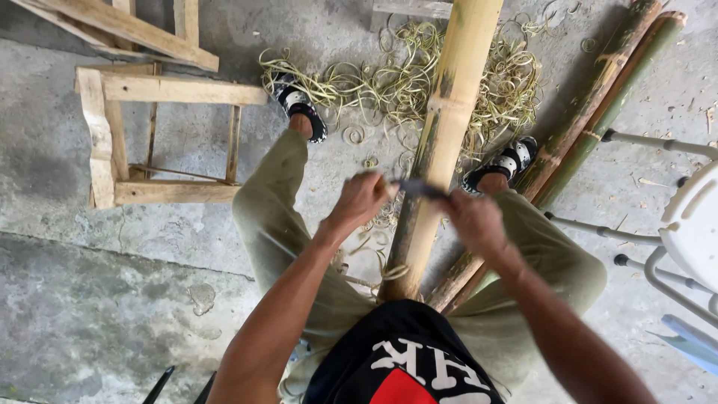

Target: The recorder is using a specialized drawknife or similar curved blade to shave and strip the outer layer and knots off a long bamboo stalk.

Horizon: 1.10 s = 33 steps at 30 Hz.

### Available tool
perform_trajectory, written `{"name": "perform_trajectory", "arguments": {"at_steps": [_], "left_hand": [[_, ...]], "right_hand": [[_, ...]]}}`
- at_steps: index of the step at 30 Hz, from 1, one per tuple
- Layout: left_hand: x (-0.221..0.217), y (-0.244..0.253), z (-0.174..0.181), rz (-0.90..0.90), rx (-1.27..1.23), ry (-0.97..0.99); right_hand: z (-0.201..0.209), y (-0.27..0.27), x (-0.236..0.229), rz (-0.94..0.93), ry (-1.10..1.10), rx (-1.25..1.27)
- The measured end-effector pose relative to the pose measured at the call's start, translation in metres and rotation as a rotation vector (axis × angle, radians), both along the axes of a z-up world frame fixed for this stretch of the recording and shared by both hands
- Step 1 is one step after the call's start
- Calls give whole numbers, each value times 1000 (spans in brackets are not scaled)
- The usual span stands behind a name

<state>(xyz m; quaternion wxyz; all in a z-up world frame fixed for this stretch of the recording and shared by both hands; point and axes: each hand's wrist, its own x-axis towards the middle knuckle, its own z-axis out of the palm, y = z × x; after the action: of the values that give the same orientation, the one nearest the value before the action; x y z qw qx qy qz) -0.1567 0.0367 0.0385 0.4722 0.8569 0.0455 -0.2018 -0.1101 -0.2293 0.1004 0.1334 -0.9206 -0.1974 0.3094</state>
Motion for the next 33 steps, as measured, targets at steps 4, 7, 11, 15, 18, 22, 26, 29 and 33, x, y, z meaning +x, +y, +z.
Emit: {"name": "perform_trajectory", "arguments": {"at_steps": [4,7,11,15,18,22,26,29,33], "left_hand": [[131,-27,-20,135,59,-348],[220,-37,-33,181,203,-493],[284,-44,-55,261,340,-655],[260,-44,-56,246,349,-695],[222,-43,-50,245,367,-746],[166,-45,-23,159,348,-544],[101,-47,-19,123,330,-444],[23,-47,-4,99,293,-503],[-88,-45,7,46,205,-450]], "right_hand": [[-14,-8,128,-134,-313,175],[-29,-11,210,-212,-366,197],[-43,-9,260,-281,-448,287],[-37,-5,233,-252,-584,247],[-40,-7,194,-246,-692,205],[-31,-8,144,-329,-519,159],[-45,-18,78,-349,-434,195],[-49,-30,-1,-293,-510,189],[-4,-21,-104,-351,-268,101]]}}
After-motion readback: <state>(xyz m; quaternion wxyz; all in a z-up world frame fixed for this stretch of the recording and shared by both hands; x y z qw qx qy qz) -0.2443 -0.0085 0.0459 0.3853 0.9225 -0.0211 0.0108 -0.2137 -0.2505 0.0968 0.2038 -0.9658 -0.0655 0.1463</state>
